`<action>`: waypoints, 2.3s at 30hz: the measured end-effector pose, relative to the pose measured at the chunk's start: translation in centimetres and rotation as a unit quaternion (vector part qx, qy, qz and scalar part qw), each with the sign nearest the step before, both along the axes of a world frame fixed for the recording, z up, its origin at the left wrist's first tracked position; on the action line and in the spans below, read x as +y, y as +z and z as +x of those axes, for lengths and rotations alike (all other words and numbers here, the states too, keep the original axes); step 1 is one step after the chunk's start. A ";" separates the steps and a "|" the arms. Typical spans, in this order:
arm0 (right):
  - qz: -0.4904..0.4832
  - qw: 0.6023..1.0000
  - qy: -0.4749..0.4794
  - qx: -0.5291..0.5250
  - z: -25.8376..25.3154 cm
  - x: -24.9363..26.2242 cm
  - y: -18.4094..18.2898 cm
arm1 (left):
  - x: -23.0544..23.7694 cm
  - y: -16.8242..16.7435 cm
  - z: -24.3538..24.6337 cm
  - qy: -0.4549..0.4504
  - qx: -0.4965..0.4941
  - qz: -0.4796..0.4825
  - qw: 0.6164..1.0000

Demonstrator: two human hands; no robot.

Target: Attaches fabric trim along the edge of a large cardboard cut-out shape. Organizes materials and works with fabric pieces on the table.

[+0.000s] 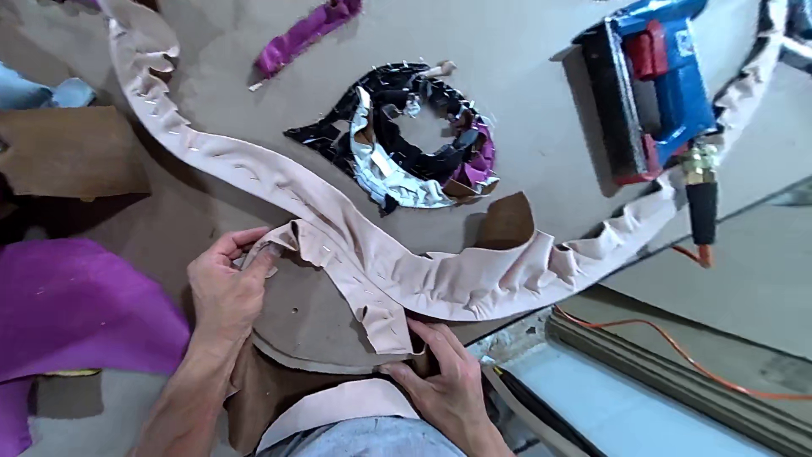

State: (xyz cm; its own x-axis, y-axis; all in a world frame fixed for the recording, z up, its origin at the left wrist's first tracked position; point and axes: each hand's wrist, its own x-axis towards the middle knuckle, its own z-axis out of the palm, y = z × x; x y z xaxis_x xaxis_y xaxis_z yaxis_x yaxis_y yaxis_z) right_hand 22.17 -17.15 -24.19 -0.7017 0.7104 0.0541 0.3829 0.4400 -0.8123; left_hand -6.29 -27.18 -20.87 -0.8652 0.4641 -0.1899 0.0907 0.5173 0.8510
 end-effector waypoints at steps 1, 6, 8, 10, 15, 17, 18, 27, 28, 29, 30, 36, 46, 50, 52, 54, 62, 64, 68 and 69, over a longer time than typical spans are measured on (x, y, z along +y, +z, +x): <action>0.000 1.000 0.005 -0.004 0.0 0.0 0.2 | 0.0 0.0 0.0 0.001 -0.001 0.006 1.000; -0.039 0.998 0.045 -0.028 1.3 0.5 1.3 | 0.1 0.0 0.0 0.010 -0.003 0.011 1.000; -0.033 0.998 0.040 -0.036 2.4 0.6 1.7 | 0.2 0.0 0.1 0.020 -0.005 0.014 1.000; -0.009 0.999 0.033 -0.042 2.7 0.6 1.5 | 0.2 0.1 0.1 0.026 -0.009 0.017 0.999; 0.044 0.997 0.039 -0.049 0.7 0.3 0.5 | 0.0 0.0 0.1 0.027 -0.019 0.014 0.999; 0.057 0.997 0.037 -0.031 0.7 0.0 0.1 | 0.1 0.1 0.0 0.031 -0.024 0.014 0.999; 0.063 0.997 0.034 -0.022 0.7 -0.2 0.0 | 0.1 0.1 0.0 0.033 -0.025 0.014 0.999; 0.081 0.997 -0.006 0.016 0.6 -1.1 -0.8 | 0.4 0.1 -0.2 0.052 -0.028 0.018 0.998; 0.084 0.996 -0.010 0.021 0.6 -1.1 -0.9 | 0.5 0.2 -0.1 0.054 -0.031 0.018 0.998; 0.086 0.996 -0.014 0.027 0.6 -1.2 -1.1 | 0.5 0.2 -0.1 0.056 -0.035 0.021 0.998; 0.087 0.995 -0.019 0.033 0.6 -1.3 -1.2 | 0.5 0.2 -0.1 0.058 -0.038 0.022 0.997; 0.079 0.993 -0.070 0.057 0.4 -1.6 -1.5 | 0.5 0.3 -0.3 0.059 -0.043 0.012 0.997; 0.167 0.986 0.019 0.019 -0.3 -1.9 -1.3 | 0.3 0.7 -0.2 0.103 -0.070 0.038 0.991; 0.143 0.986 0.081 -0.006 -0.4 -0.8 -0.6 | 0.6 0.7 -0.1 0.107 -0.075 0.015 0.991; 0.121 0.988 0.096 -0.026 -0.8 -0.2 -0.3 | 0.7 0.5 -0.1 0.108 -0.074 0.011 0.991; 0.117 0.989 0.089 -0.026 -1.5 -0.3 -0.3 | 0.6 0.6 -0.2 0.111 -0.078 0.018 0.991; 0.127 0.990 0.060 -0.005 -1.7 -1.0 -0.4 | -0.3 -2.2 -1.4 0.115 -0.087 0.069 0.987; 0.122 0.991 0.058 -0.001 -1.9 -1.1 -0.4 | -0.7 -2.2 -1.6 0.108 -0.103 0.058 0.987; 0.125 0.991 0.054 0.002 -1.9 -0.8 -0.2 | -3.0 -2.9 -2.6 0.017 -0.065 0.086 0.994; 0.124 0.991 0.053 -0.002 -1.8 -0.8 -0.1 | -3.4 -1.1 -1.9 -0.002 -0.063 0.061 0.996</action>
State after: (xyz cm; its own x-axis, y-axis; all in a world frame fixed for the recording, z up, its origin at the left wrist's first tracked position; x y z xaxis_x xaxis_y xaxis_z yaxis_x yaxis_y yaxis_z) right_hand 20.39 -17.94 -24.30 -0.7727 0.5973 0.2147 0.3264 0.6640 -0.6727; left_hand -8.20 -30.56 -22.02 -0.8362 0.4936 -0.2391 -0.0192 0.4093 0.9122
